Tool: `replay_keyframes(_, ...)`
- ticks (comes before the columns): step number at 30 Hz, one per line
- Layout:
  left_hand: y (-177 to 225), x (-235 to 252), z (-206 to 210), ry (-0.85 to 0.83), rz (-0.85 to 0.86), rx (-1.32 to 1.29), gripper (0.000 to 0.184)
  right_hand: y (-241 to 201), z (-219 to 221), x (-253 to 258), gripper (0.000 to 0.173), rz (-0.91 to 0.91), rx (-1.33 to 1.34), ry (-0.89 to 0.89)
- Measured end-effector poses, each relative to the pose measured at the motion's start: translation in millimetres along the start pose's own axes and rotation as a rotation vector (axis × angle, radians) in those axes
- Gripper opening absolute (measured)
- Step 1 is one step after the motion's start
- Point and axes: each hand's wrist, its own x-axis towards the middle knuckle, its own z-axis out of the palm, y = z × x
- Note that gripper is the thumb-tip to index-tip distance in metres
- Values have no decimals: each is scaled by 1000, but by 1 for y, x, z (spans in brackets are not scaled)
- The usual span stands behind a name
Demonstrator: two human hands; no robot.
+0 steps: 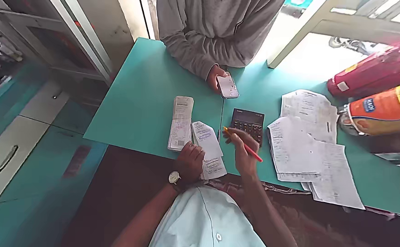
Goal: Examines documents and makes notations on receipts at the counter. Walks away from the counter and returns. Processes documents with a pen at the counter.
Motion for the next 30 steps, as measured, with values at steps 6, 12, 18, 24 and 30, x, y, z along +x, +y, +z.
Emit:
replay_keyframes(6,23,49,-68,270,-851,-1740,37,-26,14,-56,27,72,514,-138)
replay_keyframes(12,30,70,-90,231,-975,-2475,53,-58,30,-63,13,33,446,-268)
replay_keyframes(18,37,65,-88,193,-943,-2484,56,-53,33,-67,9,-22,274,-216)
replay_keyframes(24,46,56,-80,83,-944,-2375,60,-45,34,-67,9,-102,151,-232)
replay_keyframes(30,62,63,-78,-91,-1042,-2323,60,-39,34,-65,7,-228,35,-123)
